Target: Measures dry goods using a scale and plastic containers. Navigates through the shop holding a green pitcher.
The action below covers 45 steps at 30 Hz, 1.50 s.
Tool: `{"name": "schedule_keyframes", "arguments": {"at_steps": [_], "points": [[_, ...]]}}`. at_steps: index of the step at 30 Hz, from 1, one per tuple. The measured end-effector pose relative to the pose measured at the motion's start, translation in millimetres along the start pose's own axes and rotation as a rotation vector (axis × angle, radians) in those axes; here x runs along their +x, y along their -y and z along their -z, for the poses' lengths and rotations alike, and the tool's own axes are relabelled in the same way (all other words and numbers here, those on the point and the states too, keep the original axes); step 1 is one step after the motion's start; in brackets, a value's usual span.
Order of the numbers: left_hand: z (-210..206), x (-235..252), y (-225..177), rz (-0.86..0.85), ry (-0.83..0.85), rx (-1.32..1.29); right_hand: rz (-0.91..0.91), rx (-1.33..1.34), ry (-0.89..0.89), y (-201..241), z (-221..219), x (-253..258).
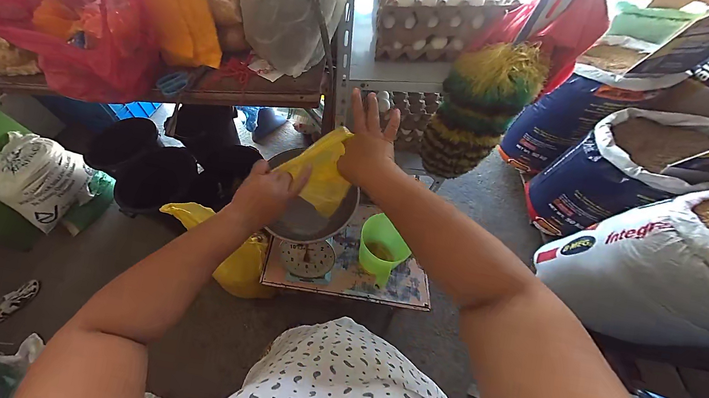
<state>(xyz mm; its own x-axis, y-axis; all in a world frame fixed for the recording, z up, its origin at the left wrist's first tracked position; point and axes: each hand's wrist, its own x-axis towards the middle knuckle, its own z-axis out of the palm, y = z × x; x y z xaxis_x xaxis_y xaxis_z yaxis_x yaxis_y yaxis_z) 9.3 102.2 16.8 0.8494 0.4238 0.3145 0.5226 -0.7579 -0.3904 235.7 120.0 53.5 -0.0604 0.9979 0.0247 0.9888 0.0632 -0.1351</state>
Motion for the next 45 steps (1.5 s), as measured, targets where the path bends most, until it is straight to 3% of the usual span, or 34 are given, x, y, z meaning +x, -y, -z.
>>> {"name": "schedule_keyframes", "arguments": {"at_steps": [2, 5, 10, 14, 18, 19, 22, 23, 25, 28, 29, 31, 34, 39, 42, 45], "points": [[0.6, 2.5, 0.6, 0.169, 0.053, 0.074, -0.044, 0.089, -0.023, 7.6, 0.5, -8.7], [1.8, -3.9, -16.0, 0.295, 0.338, 0.005, -0.053, 0.242, -0.116, 13.6, -32.5, -33.6], [-32.0, -23.1, -53.5, 0.286, 0.865, -0.143, -0.121, 0.310, 0.171, 9.2, -122.4, -61.5], [-55.6, -24.4, -56.1, 0.314, 0.990, -0.198, -0.103, 0.431, 0.280, 6.5, -163.8, -68.3], [-65.1, -28.8, -41.8, 0.284, 0.848, -0.358, 0.078, 0.575, 0.166, -8.5, -182.2, -89.3], [-63.1, -33.5, -43.4, 0.244, 0.726, -0.415, 0.128, 0.591, 0.095, -16.0, -187.3, -99.7], [-69.0, -52.7, -72.2, 0.036, 0.111, -0.575, 0.167, 0.651, -0.140, -43.1, -208.2, -145.6], [-72.2, -53.7, -89.8, -0.002, 0.014, -0.668, 0.144, 0.664, -0.203, -53.2, -218.7, -164.6], [-79.4, -49.8, -131.9, 0.016, 0.131, -0.912, 0.041, 0.719, -0.175, -77.4, -238.3, -206.9], [-111.7, -20.9, -189.7, 0.257, 0.756, -1.202, -0.212, 0.839, -0.030, -114.8, -258.5, -273.4], [-130.6, -8.9, -207.8, 0.388, 0.898, -1.264, -0.321, 0.865, 0.038, -125.8, -258.3, -293.2], [-168.5, 12.9, -242.7, 0.667, 1.026, -1.332, -0.531, 0.876, 0.159, -145.1, -252.7, -328.5], [-212.2, 41.4, -284.0, 0.988, 1.036, -1.363, -0.713, 0.840, 0.150, -166.5, -245.6, -374.4], [-255.5, 64.6, -331.8, 1.399, 0.779, -1.452, -0.853, 0.816, 0.037, -187.1, -238.7, -418.0], [-258.9, 73.2, -334.5, 1.524, 0.653, -1.468, -0.875, 0.842, -0.002, -191.6, -238.0, -417.6], [-253.0, 77.4, -323.0, 1.502, 0.629, -1.416, -0.829, 0.893, 0.066, -191.3, -235.9, -404.8]]}}
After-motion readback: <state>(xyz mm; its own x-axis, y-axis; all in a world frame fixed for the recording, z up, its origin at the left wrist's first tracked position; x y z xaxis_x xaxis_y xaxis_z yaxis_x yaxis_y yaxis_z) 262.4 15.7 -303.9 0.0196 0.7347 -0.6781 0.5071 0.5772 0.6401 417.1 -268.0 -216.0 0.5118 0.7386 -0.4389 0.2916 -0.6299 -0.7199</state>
